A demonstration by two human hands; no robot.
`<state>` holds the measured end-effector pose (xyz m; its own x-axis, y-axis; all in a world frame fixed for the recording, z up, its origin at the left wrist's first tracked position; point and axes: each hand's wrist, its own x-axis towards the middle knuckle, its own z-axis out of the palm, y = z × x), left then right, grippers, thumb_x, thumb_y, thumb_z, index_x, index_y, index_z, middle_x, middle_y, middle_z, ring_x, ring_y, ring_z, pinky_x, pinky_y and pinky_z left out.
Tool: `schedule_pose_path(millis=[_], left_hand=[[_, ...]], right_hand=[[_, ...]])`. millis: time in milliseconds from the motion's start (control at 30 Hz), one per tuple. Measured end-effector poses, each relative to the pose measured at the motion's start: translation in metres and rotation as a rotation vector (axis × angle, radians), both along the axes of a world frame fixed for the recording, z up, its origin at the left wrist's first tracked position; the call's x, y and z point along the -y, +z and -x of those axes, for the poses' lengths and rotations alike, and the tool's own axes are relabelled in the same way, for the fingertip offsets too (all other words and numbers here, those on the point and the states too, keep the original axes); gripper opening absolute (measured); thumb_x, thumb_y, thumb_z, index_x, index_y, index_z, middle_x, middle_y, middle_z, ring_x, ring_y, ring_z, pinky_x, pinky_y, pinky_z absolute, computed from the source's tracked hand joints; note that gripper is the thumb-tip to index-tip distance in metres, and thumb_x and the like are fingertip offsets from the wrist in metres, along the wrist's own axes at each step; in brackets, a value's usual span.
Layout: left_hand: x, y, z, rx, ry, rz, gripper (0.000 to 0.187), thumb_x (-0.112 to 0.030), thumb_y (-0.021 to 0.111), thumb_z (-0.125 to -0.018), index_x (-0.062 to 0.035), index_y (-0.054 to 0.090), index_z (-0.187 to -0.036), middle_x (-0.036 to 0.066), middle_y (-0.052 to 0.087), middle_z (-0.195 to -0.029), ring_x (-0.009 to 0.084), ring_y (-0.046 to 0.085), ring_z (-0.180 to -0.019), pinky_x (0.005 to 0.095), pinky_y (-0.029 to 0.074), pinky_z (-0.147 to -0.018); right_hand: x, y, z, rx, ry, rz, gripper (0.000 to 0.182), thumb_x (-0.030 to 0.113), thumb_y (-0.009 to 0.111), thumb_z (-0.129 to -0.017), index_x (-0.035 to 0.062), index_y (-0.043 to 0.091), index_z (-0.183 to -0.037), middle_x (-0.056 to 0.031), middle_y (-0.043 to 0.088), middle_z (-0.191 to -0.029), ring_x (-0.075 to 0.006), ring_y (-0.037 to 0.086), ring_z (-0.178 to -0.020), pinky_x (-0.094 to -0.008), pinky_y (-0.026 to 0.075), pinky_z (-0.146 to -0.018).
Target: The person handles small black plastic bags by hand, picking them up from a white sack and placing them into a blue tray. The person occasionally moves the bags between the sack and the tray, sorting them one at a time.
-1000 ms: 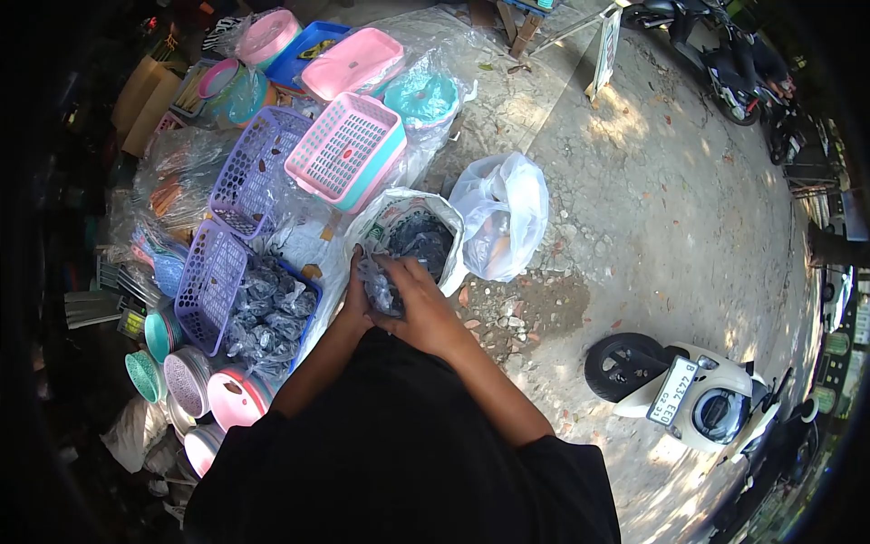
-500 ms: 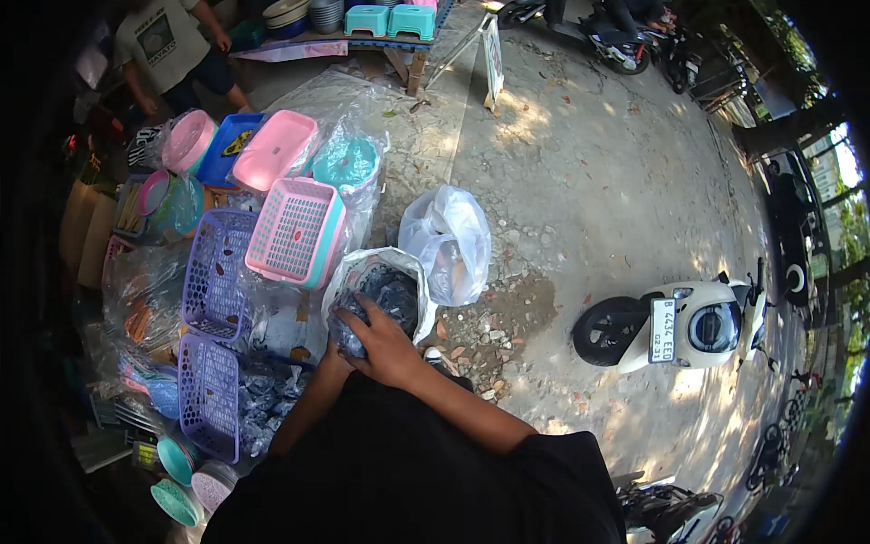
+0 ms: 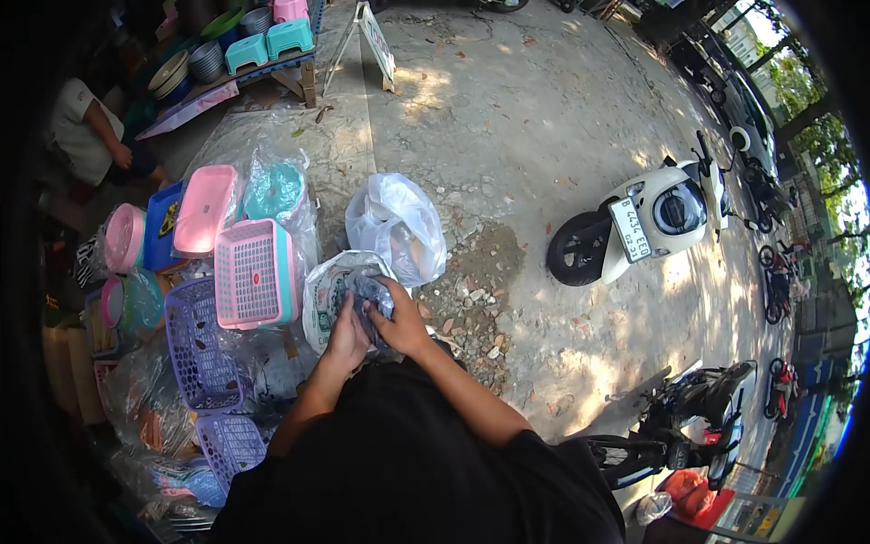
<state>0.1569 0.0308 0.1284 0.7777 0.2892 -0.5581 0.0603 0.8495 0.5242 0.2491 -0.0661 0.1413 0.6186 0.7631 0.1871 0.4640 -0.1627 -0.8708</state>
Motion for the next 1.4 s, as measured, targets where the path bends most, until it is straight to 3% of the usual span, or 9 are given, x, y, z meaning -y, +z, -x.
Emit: schedule_pose_path(millis=[100, 133, 200, 400, 800, 967, 1133, 1200, 1400], left_hand=[[0.003, 0.019, -0.002, 0.198, -0.170, -0.155, 0.075, -0.057, 0.029, -0.098, -0.0061, 0.010, -0.151, 0.011, 0.017, -0.155, 0.0259, 0.022, -0.141, 0.0430, 0.017, -0.114], [0.001, 0.020, 0.000, 0.189, -0.156, -0.161, 0.075, -0.057, 0.029, -0.098, -0.0061, 0.010, -0.151, 0.011, 0.017, -0.155, 0.0259, 0.022, -0.141, 0.0430, 0.017, -0.114], [-0.004, 0.020, 0.003, 0.344, -0.346, -0.220, 0.077, -0.058, 0.028, -0.098, -0.0069, 0.006, -0.152, 0.012, 0.007, -0.158, 0.0289, 0.016, -0.144, 0.0451, 0.016, -0.114], [-0.023, 0.046, 0.010, 0.249, -0.279, -0.459, 0.071, -0.055, 0.028, -0.099, -0.0062, 0.018, -0.150, 0.018, 0.030, -0.151, 0.0323, 0.037, -0.135, 0.0460, 0.026, -0.109], [0.016, -0.015, 0.043, -0.282, 0.254, -0.318, 0.073, -0.053, 0.043, -0.096, -0.0102, 0.018, -0.150, 0.018, 0.035, -0.146, 0.0326, 0.042, -0.130, 0.0488, 0.036, -0.103], [0.048, -0.019, 0.084, -0.446, 0.487, -0.221, 0.101, -0.063, 0.053, -0.087, -0.0048, -0.001, -0.150, 0.023, 0.011, -0.153, 0.0342, 0.016, -0.142, 0.0447, 0.023, -0.113], [0.106, -0.042, 0.139, -0.476, 0.853, -0.388, 0.109, -0.052, 0.062, -0.086, -0.0036, -0.013, -0.148, 0.026, 0.005, -0.153, 0.0328, 0.009, -0.143, 0.0419, 0.021, -0.114], [0.127, -0.062, 0.159, -0.950, 0.723, -0.809, 0.112, -0.037, 0.072, -0.083, -0.0036, -0.014, -0.147, 0.025, 0.023, -0.147, 0.0346, 0.031, -0.136, 0.0425, 0.023, -0.113], [0.152, -0.093, 0.212, -1.033, 1.036, -0.838, 0.088, -0.016, 0.069, -0.083, -0.0003, 0.009, -0.145, 0.019, 0.045, -0.130, 0.0247, 0.049, -0.118, 0.0374, 0.039, -0.101]], right_hand=[[0.005, -0.017, -0.017, -0.810, -0.240, -0.153, 0.040, 0.025, 0.066, -0.089, 0.0036, 0.053, -0.120, -0.0096, 0.066, -0.105, -0.0234, 0.065, -0.093, -0.0336, 0.051, -0.083], [0.008, -0.015, -0.025, -0.819, -0.225, -0.151, 0.040, 0.025, 0.066, -0.089, 0.0036, 0.053, -0.120, -0.0096, 0.066, -0.105, -0.0234, 0.065, -0.093, -0.0336, 0.051, -0.083], [0.018, -0.011, -0.045, -1.507, -0.267, -0.224, 0.041, 0.027, 0.063, -0.090, -0.0002, 0.055, -0.119, -0.0127, 0.067, -0.102, -0.0249, 0.067, -0.088, -0.0357, 0.054, -0.079], [0.016, -0.028, -0.093, -1.732, -0.026, -0.367, 0.044, 0.031, 0.056, -0.090, 0.0002, 0.053, -0.121, -0.0168, 0.067, -0.101, -0.0338, 0.068, -0.085, -0.0440, 0.057, -0.072], [-0.072, -0.060, -0.065, -1.373, 0.321, 0.401, 0.047, 0.023, 0.060, -0.091, -0.0042, 0.048, -0.128, -0.0121, 0.060, -0.118, -0.0232, 0.061, -0.104, -0.0342, 0.048, -0.092], [-0.083, -0.062, 0.018, -0.859, 0.833, 0.615, 0.055, 0.026, 0.058, -0.093, -0.0027, 0.041, -0.136, -0.0147, 0.053, -0.128, -0.0233, 0.052, -0.115, -0.0329, 0.041, -0.098], [-0.088, -0.027, 0.090, -0.756, 1.370, 0.694, 0.064, 0.035, 0.051, -0.096, -0.0025, 0.030, -0.144, -0.0147, 0.045, -0.138, -0.0232, 0.045, -0.124, -0.0343, 0.033, -0.105], [-0.085, -0.034, 0.116, -0.791, 1.557, 0.685, 0.067, 0.037, 0.048, -0.096, -0.0022, 0.027, -0.146, -0.0149, 0.041, -0.143, -0.0236, 0.041, -0.128, -0.0347, 0.030, -0.107], [-0.080, -0.043, 0.182, -0.496, 1.783, 0.870, 0.067, 0.042, 0.049, -0.096, -0.0026, 0.031, -0.144, -0.0204, 0.035, -0.147, -0.0282, 0.030, -0.138, -0.0347, 0.022, -0.112]])
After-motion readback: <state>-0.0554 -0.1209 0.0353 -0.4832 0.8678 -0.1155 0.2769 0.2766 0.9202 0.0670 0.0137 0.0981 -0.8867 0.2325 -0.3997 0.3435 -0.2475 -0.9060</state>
